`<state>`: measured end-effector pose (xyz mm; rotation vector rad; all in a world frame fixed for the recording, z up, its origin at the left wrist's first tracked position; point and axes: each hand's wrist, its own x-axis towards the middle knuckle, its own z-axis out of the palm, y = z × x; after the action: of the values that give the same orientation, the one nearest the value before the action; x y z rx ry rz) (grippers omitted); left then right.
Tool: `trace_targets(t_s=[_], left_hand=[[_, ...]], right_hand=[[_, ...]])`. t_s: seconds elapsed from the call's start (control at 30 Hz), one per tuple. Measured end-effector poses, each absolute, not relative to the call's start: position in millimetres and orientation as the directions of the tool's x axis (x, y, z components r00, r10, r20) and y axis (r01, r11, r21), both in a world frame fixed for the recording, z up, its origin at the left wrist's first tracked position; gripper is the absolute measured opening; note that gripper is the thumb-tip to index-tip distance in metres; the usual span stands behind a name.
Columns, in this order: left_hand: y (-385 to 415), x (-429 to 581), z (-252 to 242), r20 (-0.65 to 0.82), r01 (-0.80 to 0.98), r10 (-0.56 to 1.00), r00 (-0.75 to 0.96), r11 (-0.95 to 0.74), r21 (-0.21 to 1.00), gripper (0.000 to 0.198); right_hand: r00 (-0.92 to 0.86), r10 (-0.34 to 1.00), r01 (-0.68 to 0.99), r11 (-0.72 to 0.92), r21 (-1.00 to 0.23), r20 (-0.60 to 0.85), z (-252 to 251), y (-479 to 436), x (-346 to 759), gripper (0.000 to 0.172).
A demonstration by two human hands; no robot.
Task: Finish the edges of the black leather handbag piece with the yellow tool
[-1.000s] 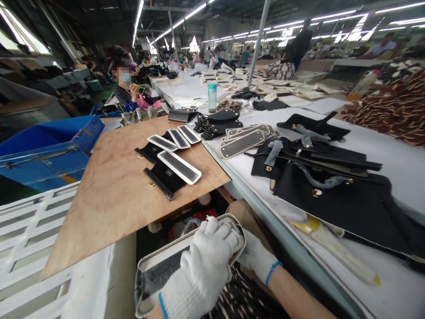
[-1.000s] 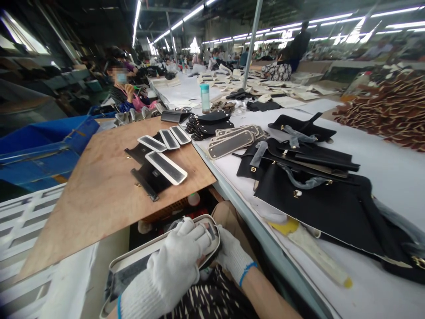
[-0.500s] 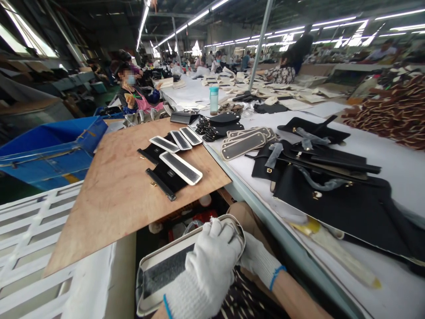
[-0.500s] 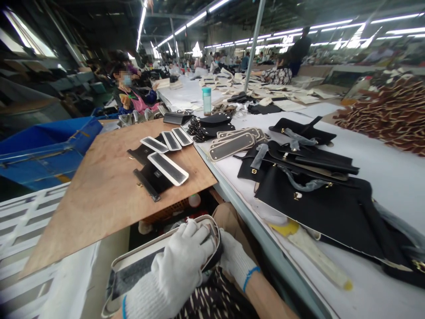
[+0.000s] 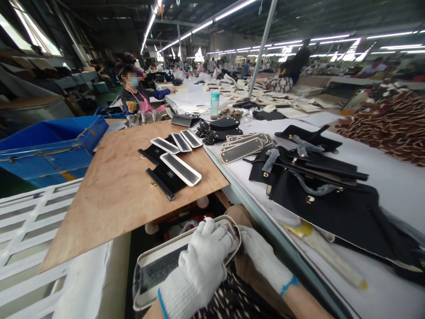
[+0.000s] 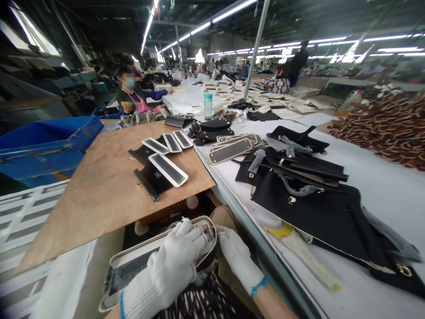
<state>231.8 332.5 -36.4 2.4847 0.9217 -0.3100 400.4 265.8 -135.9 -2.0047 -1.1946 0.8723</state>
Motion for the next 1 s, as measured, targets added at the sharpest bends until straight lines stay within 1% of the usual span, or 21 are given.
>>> trace_targets(t_s=[0.07, 0.13, 0.2, 0.27, 0.33, 0.4, 0.47, 0.57, 0.73, 0.83, 1.0], left_hand=[[331, 230, -41, -0.314, 0.648, 0.566, 0.762, -0.671, 0.361, 0.045], [330, 228, -47, -0.254, 0.63, 0.577, 0.776, -0.689, 0.358, 0.042], [329, 227, -51, -0.223, 0.614, 0.573, 0.788, -0.714, 0.335, 0.038], [329, 227, -55, -0.215, 0.601, 0.561, 0.799, -0.736, 0.311, 0.037], [330, 229, -57, -0.228, 0.6, 0.555, 0.8, -0.739, 0.307, 0.038], [330, 231, -57, -0.246, 0.613, 0.561, 0.79, -0.724, 0.315, 0.04], [330, 233, -55, -0.283, 0.636, 0.57, 0.772, -0.707, 0.311, 0.04], [329, 235, -49, -0.309, 0.647, 0.57, 0.761, -0.698, 0.306, 0.04], [329, 236, -37, -0.368, 0.665, 0.563, 0.74, -0.693, 0.279, 0.043], [331, 237, -35, -0.37, 0.649, 0.548, 0.75, -0.718, 0.25, 0.041], [331, 238, -34, -0.394, 0.664, 0.55, 0.737, -0.699, 0.266, 0.043]], right_hand=[[0.412, 0.879, 0.433, -0.422, -0.796, -0.242, -115, 261, 400, 0.045], [0.466, 0.85, 0.43, -0.46, -0.777, -0.245, -97, 260, 396, 0.05], [0.476, 0.854, 0.511, -0.464, -0.724, -0.211, -87, 262, 391, 0.053], [0.434, 0.887, 0.632, -0.424, -0.648, -0.157, -85, 264, 389, 0.049], [0.379, 0.922, 0.747, -0.357, -0.561, -0.083, -90, 264, 388, 0.042], [0.317, 0.948, 0.839, -0.273, -0.47, 0.016, -98, 260, 389, 0.041], [0.279, 0.958, 0.893, -0.236, -0.382, 0.062, -105, 255, 388, 0.041], [0.297, 0.954, 0.916, -0.272, -0.296, 0.044, -104, 252, 386, 0.041], [0.313, 0.945, 0.914, -0.326, -0.242, -0.093, -87, 262, 383, 0.03], [0.279, 0.958, 0.938, -0.286, -0.195, -0.064, -82, 268, 383, 0.026], [0.248, 0.967, 0.958, -0.253, -0.134, -0.05, -82, 272, 380, 0.027]])
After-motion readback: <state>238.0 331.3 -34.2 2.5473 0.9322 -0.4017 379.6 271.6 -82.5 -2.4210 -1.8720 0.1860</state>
